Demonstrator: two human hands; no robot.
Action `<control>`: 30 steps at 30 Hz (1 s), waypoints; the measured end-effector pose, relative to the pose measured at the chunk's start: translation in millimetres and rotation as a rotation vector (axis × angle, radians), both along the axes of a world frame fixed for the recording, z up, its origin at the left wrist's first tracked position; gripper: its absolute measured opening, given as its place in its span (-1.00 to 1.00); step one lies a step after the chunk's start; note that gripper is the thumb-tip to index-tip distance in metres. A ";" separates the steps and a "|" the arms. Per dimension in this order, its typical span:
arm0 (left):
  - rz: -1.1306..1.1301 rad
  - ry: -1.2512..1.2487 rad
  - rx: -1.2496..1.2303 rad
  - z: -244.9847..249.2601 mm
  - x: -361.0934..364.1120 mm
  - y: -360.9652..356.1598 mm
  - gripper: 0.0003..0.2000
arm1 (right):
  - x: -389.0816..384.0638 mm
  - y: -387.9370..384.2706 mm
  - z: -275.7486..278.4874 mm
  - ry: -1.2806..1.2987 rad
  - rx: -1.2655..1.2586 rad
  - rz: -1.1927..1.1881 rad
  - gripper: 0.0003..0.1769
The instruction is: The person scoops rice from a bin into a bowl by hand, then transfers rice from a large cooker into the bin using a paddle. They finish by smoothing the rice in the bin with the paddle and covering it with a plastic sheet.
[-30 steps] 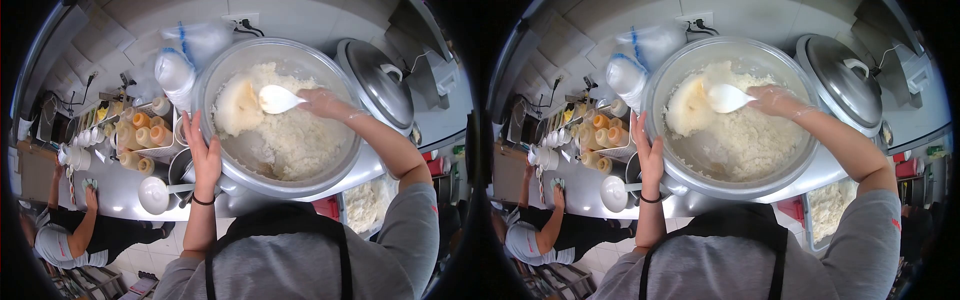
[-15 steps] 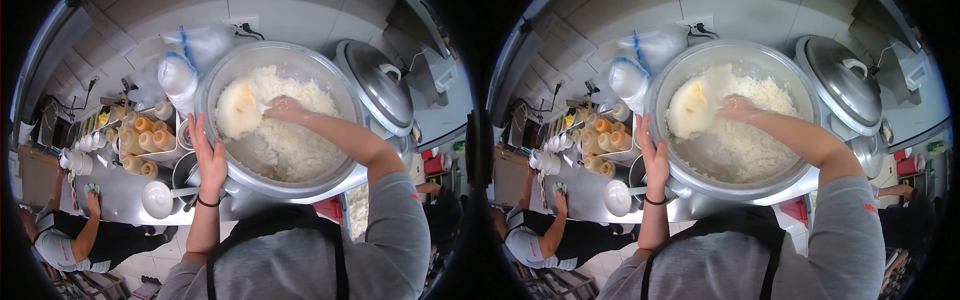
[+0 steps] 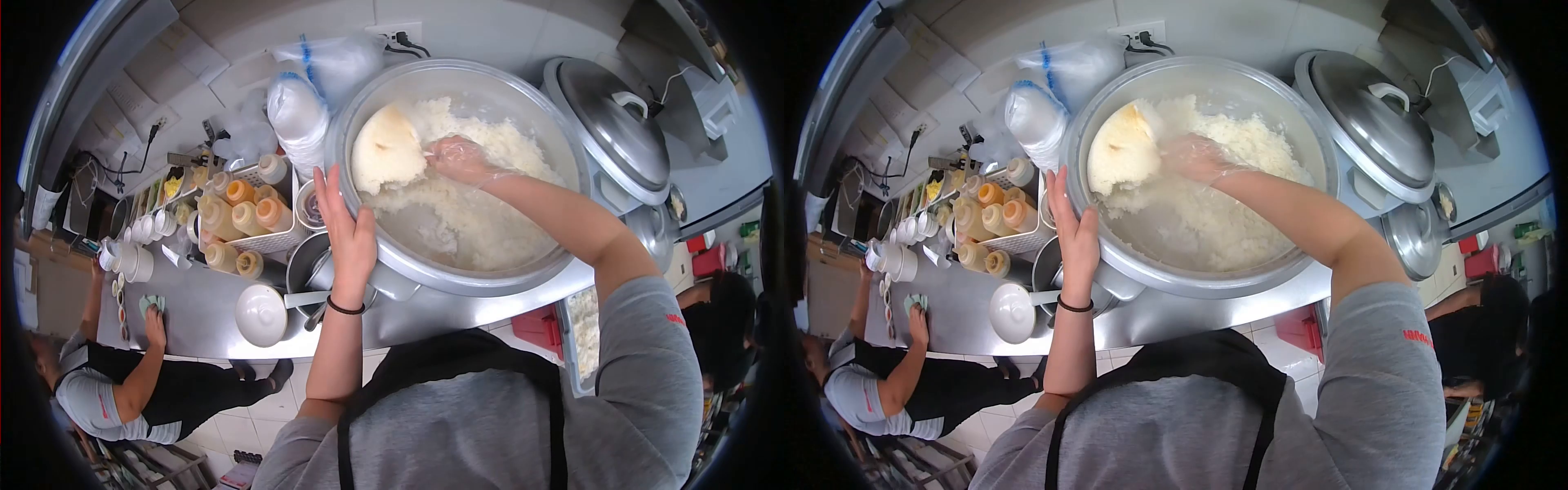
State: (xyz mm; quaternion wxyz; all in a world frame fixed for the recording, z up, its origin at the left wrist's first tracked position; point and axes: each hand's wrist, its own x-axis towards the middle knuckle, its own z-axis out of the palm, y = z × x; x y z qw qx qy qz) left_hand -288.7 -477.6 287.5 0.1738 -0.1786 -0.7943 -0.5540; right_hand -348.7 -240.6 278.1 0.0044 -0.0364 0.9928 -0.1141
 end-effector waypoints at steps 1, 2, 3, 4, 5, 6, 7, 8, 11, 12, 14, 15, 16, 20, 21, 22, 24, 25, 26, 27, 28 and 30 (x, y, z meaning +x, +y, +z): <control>-0.002 0.005 0.000 -0.6 0.0 -0.4 -0.35 | 3.1 -1.6 1.7 0.003 -0.002 -0.040 -0.67; -0.008 0.007 0.002 -0.8 -0.3 -0.5 -0.35 | 4.0 -3.2 4.1 0.005 0.000 -0.045 -0.67; -0.005 0.008 -0.002 -0.9 -0.5 -0.4 -0.35 | 3.8 -5.5 7.2 0.052 -0.036 -0.059 -0.66; -0.003 0.009 -0.008 -1.2 -0.7 -0.1 -0.35 | 3.5 -7.4 10.1 0.099 -0.071 -0.072 -0.63; -0.008 0.011 -0.006 -2.1 -1.0 0.0 -0.35 | 3.1 -8.2 13.8 0.101 -0.069 -0.076 -0.63; -0.005 0.013 -0.004 -3.2 -1.3 -0.1 -0.35 | 3.8 -10.5 22.6 0.116 -0.077 -0.069 -0.62; -0.001 0.014 -0.003 -3.4 -1.2 -0.1 -0.35 | 4.7 -11.1 28.1 0.130 -0.086 -0.062 -0.62; -0.004 0.014 -0.002 -2.8 -0.5 -0.1 -0.35 | 5.3 -9.6 28.7 0.130 -0.086 -0.065 -0.62; -0.002 0.009 0.012 -0.8 0.3 0.4 -0.35 | 10.9 -1.6 25.8 0.102 -0.123 -0.066 -0.62; 0.000 0.003 0.016 -1.0 -0.2 0.3 -0.35 | 15.9 2.7 24.3 0.162 -0.149 -0.037 -0.62; -0.004 -0.001 0.021 -1.0 -0.4 0.2 -0.35 | 26.3 15.6 23.8 0.225 -0.174 -0.014 -0.61; 0.002 -0.001 0.020 -0.8 -0.1 0.4 -0.35 | 33.4 22.5 27.4 0.237 -0.243 -0.008 -0.59; 0.006 0.000 0.019 -0.6 0.0 0.9 -0.35 | 39.5 28.7 30.7 0.250 -0.313 -0.004 -0.57; 0.027 0.019 -0.011 -7.5 -4.6 0.8 -0.36 | 64.8 55.8 69.3 0.100 -0.220 -0.273 -0.65; 0.012 0.016 -0.011 -7.4 -4.6 0.7 -0.36 | 76.9 61.2 85.1 0.128 -0.212 -0.299 -0.66; 0.028 0.013 -0.016 -7.1 -4.0 1.4 -0.36 | 88.0 68.3 94.9 0.155 -0.205 -0.325 -0.66; 0.039 0.042 0.002 -13.9 -8.1 0.4 -0.37 | 102.6 102.6 101.6 0.175 -0.184 -0.331 -0.66; 0.021 0.036 0.000 -14.9 -9.5 -0.8 -0.37 | 115.9 108.7 112.8 0.196 -0.162 -0.322 -0.66; 0.025 0.049 -0.006 -16.1 -10.1 -1.7 -0.38 | 138.5 117.4 125.3 0.256 -0.168 -0.314 -0.66; 0.026 0.060 -0.014 -18.3 -10.7 -2.3 -0.39 | 161.0 120.9 136.9 0.249 -0.167 -0.338 -0.66; 0.034 0.065 -0.011 -21.1 -12.5 -2.6 -0.39 | 182.3 126.8 146.5 0.262 -0.176 -0.393 -0.66; 0.022 0.088 0.004 -28.5 -21.2 -4.8 -0.40 | 225.9 143.7 153.8 0.278 -0.180 -0.474 -0.65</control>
